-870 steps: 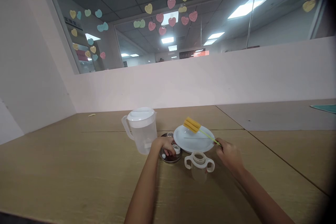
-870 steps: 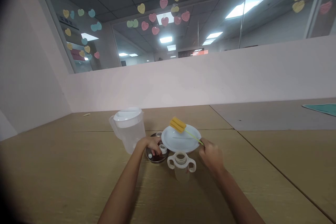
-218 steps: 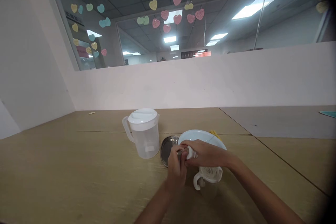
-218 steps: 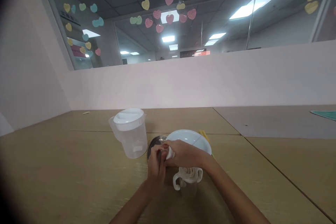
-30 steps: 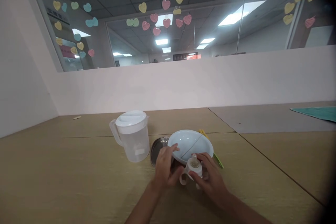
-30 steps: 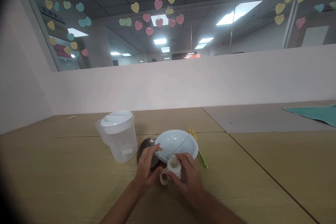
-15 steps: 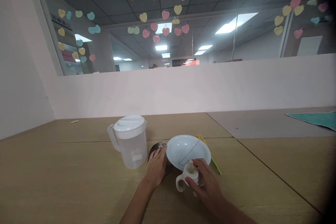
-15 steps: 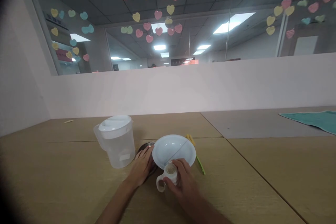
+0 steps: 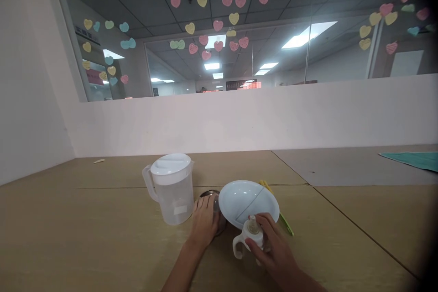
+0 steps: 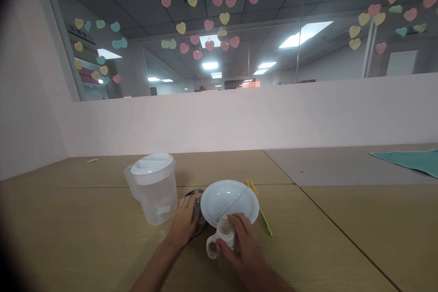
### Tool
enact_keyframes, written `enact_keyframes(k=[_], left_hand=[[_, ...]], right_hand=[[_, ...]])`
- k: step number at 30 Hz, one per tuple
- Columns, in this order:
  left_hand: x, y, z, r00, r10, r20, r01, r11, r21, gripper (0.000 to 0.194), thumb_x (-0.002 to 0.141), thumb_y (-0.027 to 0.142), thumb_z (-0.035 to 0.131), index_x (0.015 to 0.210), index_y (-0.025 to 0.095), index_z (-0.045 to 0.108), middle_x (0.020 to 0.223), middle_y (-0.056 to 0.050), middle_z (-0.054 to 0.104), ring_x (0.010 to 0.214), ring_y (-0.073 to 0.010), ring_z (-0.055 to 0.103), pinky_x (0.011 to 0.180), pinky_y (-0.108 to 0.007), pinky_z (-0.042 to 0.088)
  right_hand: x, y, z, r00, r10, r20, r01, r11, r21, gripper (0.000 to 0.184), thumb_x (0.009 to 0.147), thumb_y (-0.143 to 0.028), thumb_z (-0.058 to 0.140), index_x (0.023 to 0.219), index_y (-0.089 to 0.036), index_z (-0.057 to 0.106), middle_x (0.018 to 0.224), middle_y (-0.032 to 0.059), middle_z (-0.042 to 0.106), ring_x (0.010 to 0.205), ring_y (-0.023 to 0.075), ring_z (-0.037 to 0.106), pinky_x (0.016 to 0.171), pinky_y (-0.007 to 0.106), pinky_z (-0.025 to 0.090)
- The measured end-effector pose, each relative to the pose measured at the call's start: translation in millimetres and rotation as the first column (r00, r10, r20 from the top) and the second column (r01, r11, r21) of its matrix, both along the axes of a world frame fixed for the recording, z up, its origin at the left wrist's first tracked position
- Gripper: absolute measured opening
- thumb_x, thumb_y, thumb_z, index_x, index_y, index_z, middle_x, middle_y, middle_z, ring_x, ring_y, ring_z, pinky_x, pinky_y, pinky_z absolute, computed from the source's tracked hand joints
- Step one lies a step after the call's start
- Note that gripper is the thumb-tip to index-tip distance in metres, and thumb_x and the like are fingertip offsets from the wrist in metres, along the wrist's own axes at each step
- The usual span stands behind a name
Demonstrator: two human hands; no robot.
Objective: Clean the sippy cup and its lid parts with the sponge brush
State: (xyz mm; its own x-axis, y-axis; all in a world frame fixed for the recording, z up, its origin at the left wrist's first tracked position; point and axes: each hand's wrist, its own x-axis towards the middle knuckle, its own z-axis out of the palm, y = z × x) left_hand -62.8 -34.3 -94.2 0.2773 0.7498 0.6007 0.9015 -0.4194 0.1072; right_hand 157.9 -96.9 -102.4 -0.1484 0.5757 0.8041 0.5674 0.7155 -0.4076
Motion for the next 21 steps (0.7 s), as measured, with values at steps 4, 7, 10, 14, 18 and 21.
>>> enact_keyframes(k=[4, 7, 10, 14, 18, 21], left_hand=[[0.4, 0.5, -3.5, 0.998, 0.058, 0.026, -0.059, 0.998, 0.015, 0.045, 0.087, 0.04, 0.04, 0.125, 0.017, 0.045, 0.119, -0.013, 0.054, 0.108, -0.0275, 0.05, 0.091, -0.043, 0.04], [1.2, 0.9, -5.1, 0.995, 0.093, 0.044, -0.091, 0.995, -0.047, 0.045, 0.083, 0.032, 0.046, 0.125, 0.016, 0.044, 0.113, -0.013, 0.056, 0.102, -0.0268, 0.053, 0.086, -0.04, 0.044], [4.5, -3.8, 4.1, 0.975, 0.174, 0.141, -0.177, 0.984, 0.01, 0.045, 0.08, 0.018, 0.046, 0.124, 0.015, 0.043, 0.109, -0.012, 0.055, 0.1, -0.0265, 0.053, 0.086, -0.041, 0.045], [13.6, -20.3, 23.4, 0.943, 0.093, 0.321, -0.203, 0.922, 0.33, 0.048, 0.079, 0.022, 0.052, 0.125, 0.016, 0.039, 0.11, -0.013, 0.051, 0.104, -0.0278, 0.05, 0.088, -0.045, 0.044], [29.5, -39.7, 23.6, 0.907, -0.289, 0.306, 0.048, 0.792, 0.609, 0.065, 0.076, 0.019, 0.059, 0.133, 0.018, 0.028, 0.116, -0.014, 0.048, 0.112, -0.0267, 0.048, 0.09, -0.043, 0.047], [43.5, -51.1, 12.4, 0.824, -0.54, 0.17, 0.314, 0.686, 0.657, 0.067, 0.078, 0.02, 0.055, 0.136, 0.02, 0.022, 0.12, -0.015, 0.047, 0.114, -0.026, 0.049, 0.092, -0.047, 0.047]], right_hand=[[0.0, 2.4, -2.7, 1.0, -0.009, 0.009, 0.009, 1.0, 0.016, 0.031, 0.081, -0.032, 0.057, 0.11, -0.023, 0.05, 0.101, 0.0065, 0.057, 0.089, 0.0193, 0.059, 0.074, 0.031, 0.053], [-0.8, 3.0, -2.7, 1.0, -0.02, 0.004, 0.02, 0.999, 0.045, 0.031, 0.081, -0.032, 0.057, 0.109, -0.022, 0.05, 0.1, 0.0064, 0.057, 0.088, 0.0187, 0.06, 0.074, 0.029, 0.053], [-1.8, 2.2, -1.5, 1.0, -0.017, 0.003, 0.017, 0.999, 0.041, 0.032, 0.081, -0.032, 0.057, 0.11, -0.022, 0.049, 0.1, 0.0065, 0.057, 0.088, 0.0185, 0.06, 0.073, 0.029, 0.053], [-3.1, 0.0, -1.6, 0.999, -0.009, -0.033, 0.01, 0.999, 0.034, 0.034, 0.082, -0.034, 0.055, 0.113, -0.022, 0.045, 0.101, 0.0069, 0.058, 0.088, 0.0188, 0.061, 0.073, 0.03, 0.053], [-2.6, -1.2, -4.9, 0.996, -0.066, -0.06, 0.069, 0.997, 0.039, 0.048, 0.081, -0.037, 0.056, 0.122, -0.022, 0.038, 0.099, 0.0065, 0.059, 0.087, 0.0204, 0.062, 0.072, 0.032, 0.053], [-0.4, -0.5, -8.3, 0.992, -0.113, -0.051, 0.118, 0.988, 0.096, 0.057, 0.08, -0.041, 0.055, 0.128, -0.02, 0.032, 0.107, 0.0106, 0.057, 0.095, 0.0244, 0.06, 0.076, 0.037, 0.053]])
